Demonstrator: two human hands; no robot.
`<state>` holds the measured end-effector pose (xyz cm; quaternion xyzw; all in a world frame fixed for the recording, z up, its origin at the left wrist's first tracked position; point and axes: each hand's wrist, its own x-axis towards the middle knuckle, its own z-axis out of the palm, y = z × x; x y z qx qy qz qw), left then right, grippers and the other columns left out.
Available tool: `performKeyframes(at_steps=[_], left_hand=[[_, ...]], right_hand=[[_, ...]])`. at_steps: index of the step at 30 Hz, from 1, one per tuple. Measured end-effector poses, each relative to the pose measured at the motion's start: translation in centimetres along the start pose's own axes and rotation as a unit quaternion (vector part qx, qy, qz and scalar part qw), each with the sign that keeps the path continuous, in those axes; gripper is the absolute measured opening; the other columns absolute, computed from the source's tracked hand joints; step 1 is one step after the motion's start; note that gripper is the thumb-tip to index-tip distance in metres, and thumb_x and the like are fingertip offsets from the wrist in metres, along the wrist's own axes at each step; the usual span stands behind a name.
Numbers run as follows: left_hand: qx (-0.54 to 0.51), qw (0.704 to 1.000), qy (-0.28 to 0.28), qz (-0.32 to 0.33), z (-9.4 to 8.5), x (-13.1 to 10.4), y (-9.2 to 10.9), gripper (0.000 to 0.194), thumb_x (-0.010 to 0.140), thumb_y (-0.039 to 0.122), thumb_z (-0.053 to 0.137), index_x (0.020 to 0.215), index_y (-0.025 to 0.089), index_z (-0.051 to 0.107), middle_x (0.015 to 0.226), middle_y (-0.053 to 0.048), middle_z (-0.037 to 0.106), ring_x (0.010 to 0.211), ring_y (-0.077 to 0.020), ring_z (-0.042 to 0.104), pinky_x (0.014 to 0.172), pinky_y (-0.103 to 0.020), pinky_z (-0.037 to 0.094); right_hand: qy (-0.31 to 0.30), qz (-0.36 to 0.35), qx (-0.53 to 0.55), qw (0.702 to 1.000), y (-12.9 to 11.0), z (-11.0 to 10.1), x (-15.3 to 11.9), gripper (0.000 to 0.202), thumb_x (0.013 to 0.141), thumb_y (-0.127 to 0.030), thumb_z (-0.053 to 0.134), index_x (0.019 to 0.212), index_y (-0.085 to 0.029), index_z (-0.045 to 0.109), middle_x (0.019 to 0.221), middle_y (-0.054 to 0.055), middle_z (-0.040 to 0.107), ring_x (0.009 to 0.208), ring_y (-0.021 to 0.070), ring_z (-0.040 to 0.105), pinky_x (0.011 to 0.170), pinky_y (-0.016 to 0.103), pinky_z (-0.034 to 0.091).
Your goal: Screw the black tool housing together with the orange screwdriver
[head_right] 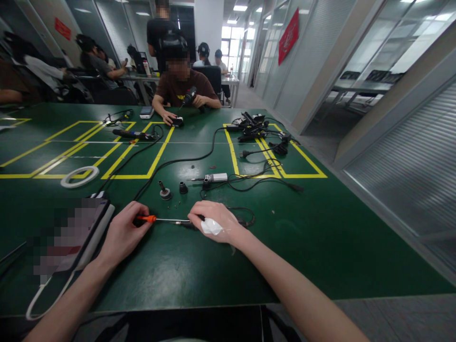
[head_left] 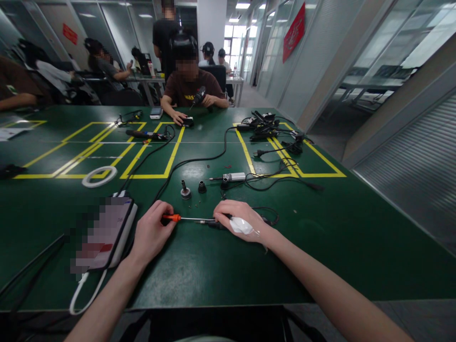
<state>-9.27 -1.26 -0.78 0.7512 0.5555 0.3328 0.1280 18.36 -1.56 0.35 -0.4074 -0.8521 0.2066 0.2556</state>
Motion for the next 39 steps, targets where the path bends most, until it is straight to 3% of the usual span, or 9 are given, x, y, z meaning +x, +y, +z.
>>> performKeyframes(at_steps=[20,31,39], left_hand=[[-0.003,0.999,-0.029,0.02,0.24,-0.05,-0.21,0.01,0.079,0.022,0.054,0.077,0.023,0.064,0.088,-0.004,0.069,0.085,-0.0218,0.067,0.077,-0.032,0.053],[-0.001,1.0,-0.027,0.003,0.39,-0.08,-0.23,0.013,0.076,0.025,0.055,0.087,0.023,0.062,0.087,-0.002,0.07,0.076,-0.0213,0.067,0.07,-0.032,0.053],[0.005,1.0,-0.031,-0.001,0.3,-0.11,-0.08,0.008,0.077,0.025,0.056,0.084,0.024,0.06,0.082,-0.001,0.069,0.072,-0.0203,0.064,0.065,-0.03,0.05]], right_hand=[[0.002,-0.007,0.005,1.0,0.02,0.02,0.05,0.024,0.104,-0.022,0.054,0.089,-0.019,0.072,0.093,0.007,0.075,0.087,0.0182,0.069,0.083,0.029,0.051],[0.037,0.031,0.029,0.998,-0.05,0.0,0.09,0.022,0.101,-0.017,0.055,0.084,-0.018,0.069,0.091,0.005,0.073,0.084,0.0174,0.068,0.081,0.028,0.049],[0.015,0.032,0.016,0.999,-0.18,-0.1,0.14,0.023,0.101,-0.02,0.056,0.084,-0.018,0.07,0.088,0.006,0.073,0.082,0.0182,0.067,0.079,0.028,0.049]])
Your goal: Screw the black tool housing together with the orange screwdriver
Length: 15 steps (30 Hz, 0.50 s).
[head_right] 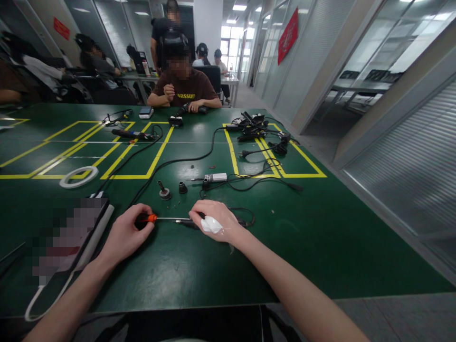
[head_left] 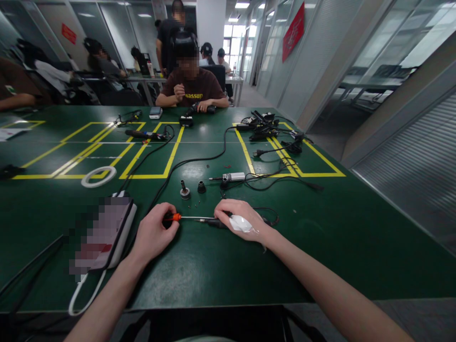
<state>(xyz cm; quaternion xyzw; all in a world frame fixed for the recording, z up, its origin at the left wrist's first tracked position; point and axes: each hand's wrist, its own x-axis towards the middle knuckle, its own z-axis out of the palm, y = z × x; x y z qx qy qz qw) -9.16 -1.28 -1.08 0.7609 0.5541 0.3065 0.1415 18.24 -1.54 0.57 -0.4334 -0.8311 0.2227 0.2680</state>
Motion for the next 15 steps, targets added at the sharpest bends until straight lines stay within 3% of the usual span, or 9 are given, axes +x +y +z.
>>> performKeyframes(at_steps=[15], left_hand=[[-0.008,1.0,0.003,0.001,-0.08,0.06,0.11,0.009,0.077,0.026,0.055,0.084,0.024,0.06,0.082,-0.001,0.069,0.073,-0.0209,0.066,0.068,-0.032,0.051]], right_hand=[[-0.008,0.005,0.005,1.0,-0.1,-0.1,0.05,0.023,0.101,-0.016,0.054,0.084,-0.018,0.069,0.088,0.005,0.073,0.082,0.0172,0.067,0.078,0.027,0.047]])
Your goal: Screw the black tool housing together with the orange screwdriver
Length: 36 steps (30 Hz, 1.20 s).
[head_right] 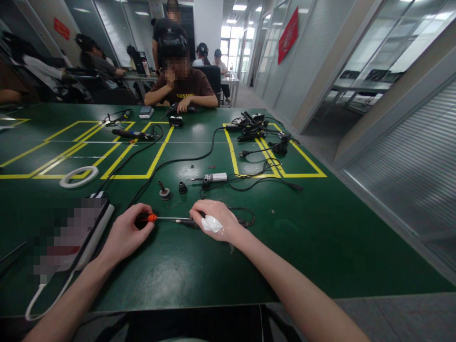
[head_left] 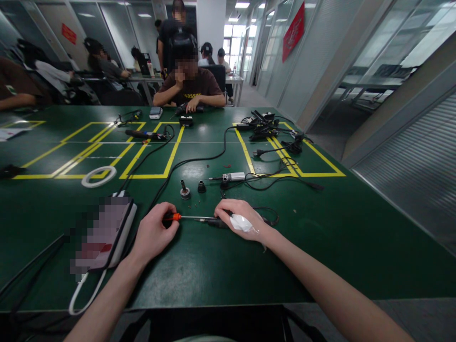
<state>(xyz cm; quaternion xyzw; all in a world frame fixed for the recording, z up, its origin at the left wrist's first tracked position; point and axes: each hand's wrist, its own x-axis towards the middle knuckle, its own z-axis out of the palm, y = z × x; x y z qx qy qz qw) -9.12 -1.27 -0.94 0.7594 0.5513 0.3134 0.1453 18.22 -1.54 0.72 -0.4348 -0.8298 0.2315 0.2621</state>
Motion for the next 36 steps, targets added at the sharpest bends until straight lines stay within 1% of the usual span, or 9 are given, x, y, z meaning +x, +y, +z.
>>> performKeyframes(at_steps=[6,12,17,24,28,36], left_hand=[[0.007,1.0,-0.004,-0.005,-0.06,0.04,0.1,0.006,0.076,0.025,0.056,0.082,0.024,0.059,0.081,-0.001,0.069,0.073,-0.0209,0.065,0.067,-0.031,0.051],[0.0,1.0,-0.005,-0.005,-0.01,-0.02,0.02,0.006,0.077,0.024,0.057,0.082,0.024,0.059,0.081,-0.001,0.068,0.074,-0.0207,0.064,0.067,-0.031,0.05],[-0.004,1.0,0.003,0.004,-0.04,0.01,0.05,0.006,0.077,0.023,0.057,0.081,0.023,0.06,0.082,-0.002,0.067,0.075,-0.0217,0.064,0.069,-0.033,0.051],[-0.008,1.0,0.006,0.009,-0.17,0.09,0.26,0.003,0.077,0.021,0.057,0.078,0.023,0.059,0.082,-0.002,0.067,0.078,-0.0216,0.063,0.071,-0.033,0.051],[-0.016,1.0,0.005,0.017,-0.27,0.1,0.39,0.005,0.077,0.02,0.057,0.077,0.024,0.059,0.083,-0.002,0.068,0.082,-0.0226,0.065,0.076,-0.034,0.052],[-0.016,1.0,-0.001,0.009,-0.17,0.09,0.19,0.006,0.079,0.021,0.057,0.079,0.023,0.063,0.087,-0.004,0.07,0.088,-0.0242,0.066,0.081,-0.036,0.052]], right_hand=[[0.003,0.015,-0.008,1.0,0.17,0.05,0.04,0.022,0.101,-0.018,0.054,0.086,-0.018,0.071,0.088,0.005,0.074,0.08,0.0172,0.067,0.076,0.027,0.047],[0.007,0.021,-0.014,1.0,0.23,0.08,0.03,0.025,0.1,-0.019,0.053,0.082,-0.018,0.07,0.085,0.005,0.074,0.078,0.0171,0.066,0.076,0.027,0.047],[-0.001,0.024,-0.021,0.999,0.05,0.04,0.05,0.025,0.101,-0.018,0.052,0.082,-0.017,0.069,0.086,0.005,0.074,0.079,0.0172,0.067,0.076,0.027,0.047],[0.007,0.024,-0.019,1.0,0.3,0.26,0.04,0.022,0.1,-0.017,0.056,0.082,-0.018,0.07,0.085,0.004,0.073,0.078,0.0168,0.066,0.075,0.027,0.045],[0.008,0.021,-0.025,0.999,0.27,0.27,0.0,0.022,0.1,-0.017,0.056,0.083,-0.018,0.071,0.085,0.004,0.073,0.078,0.017,0.067,0.074,0.027,0.045],[0.003,0.03,-0.021,0.999,0.21,0.26,0.04,0.024,0.101,-0.017,0.056,0.081,-0.018,0.07,0.085,0.004,0.073,0.077,0.0164,0.066,0.074,0.026,0.044]])
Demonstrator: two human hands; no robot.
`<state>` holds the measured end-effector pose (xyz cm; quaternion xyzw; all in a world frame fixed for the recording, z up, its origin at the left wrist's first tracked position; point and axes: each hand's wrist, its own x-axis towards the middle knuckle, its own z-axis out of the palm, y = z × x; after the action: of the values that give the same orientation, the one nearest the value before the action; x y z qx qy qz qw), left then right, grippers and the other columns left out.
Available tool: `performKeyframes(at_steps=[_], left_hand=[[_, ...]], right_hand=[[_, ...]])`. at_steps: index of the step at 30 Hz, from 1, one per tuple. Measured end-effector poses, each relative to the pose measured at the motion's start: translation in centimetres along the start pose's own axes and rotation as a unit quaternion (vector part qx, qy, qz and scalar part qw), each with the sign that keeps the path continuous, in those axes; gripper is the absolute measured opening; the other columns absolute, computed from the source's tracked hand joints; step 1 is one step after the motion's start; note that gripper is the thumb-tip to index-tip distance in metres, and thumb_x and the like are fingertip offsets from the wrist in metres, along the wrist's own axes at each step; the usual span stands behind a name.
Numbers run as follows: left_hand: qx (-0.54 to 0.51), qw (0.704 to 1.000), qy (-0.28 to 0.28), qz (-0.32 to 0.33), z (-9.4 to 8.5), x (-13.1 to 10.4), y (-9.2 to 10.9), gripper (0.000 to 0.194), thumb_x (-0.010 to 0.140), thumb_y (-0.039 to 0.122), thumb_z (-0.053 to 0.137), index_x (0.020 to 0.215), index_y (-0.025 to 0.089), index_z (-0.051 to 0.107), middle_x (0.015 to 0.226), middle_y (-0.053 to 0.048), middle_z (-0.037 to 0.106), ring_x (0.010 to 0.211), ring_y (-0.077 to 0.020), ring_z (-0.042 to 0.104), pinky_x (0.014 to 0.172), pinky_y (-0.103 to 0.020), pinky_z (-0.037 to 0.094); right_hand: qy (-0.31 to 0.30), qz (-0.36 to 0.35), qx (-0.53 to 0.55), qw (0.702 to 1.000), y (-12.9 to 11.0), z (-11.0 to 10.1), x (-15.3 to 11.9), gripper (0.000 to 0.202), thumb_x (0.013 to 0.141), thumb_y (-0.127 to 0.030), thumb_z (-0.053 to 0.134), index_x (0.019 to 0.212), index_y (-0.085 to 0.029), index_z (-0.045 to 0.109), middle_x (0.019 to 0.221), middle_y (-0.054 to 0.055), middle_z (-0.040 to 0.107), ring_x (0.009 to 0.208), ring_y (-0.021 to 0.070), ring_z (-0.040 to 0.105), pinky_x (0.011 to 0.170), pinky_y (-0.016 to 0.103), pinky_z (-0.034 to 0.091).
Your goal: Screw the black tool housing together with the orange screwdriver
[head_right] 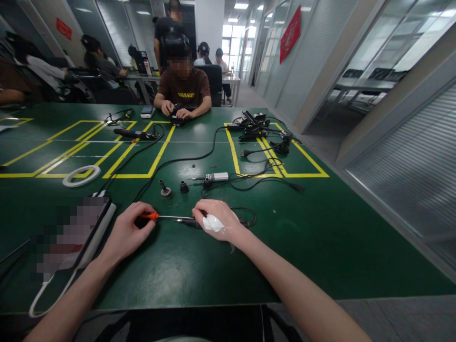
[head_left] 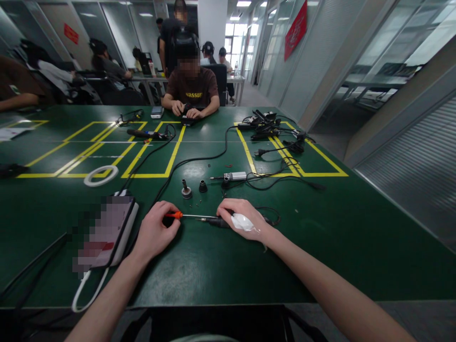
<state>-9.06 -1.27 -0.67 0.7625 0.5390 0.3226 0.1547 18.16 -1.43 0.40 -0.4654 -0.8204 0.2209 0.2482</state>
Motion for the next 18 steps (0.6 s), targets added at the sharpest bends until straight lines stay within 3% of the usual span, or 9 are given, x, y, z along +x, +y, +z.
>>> performKeyframes(at_steps=[18], left_hand=[[0.015,1.0,0.013,0.019,0.29,-0.14,-0.22,0.013,0.082,0.026,0.056,0.083,0.022,0.068,0.091,-0.006,0.072,0.091,-0.0254,0.068,0.084,-0.037,0.054]], right_hand=[[-0.006,0.0,-0.006,1.0,-0.13,-0.05,0.02,0.024,0.1,-0.018,0.055,0.081,-0.017,0.07,0.085,0.005,0.072,0.077,0.0166,0.066,0.074,0.027,0.044]])
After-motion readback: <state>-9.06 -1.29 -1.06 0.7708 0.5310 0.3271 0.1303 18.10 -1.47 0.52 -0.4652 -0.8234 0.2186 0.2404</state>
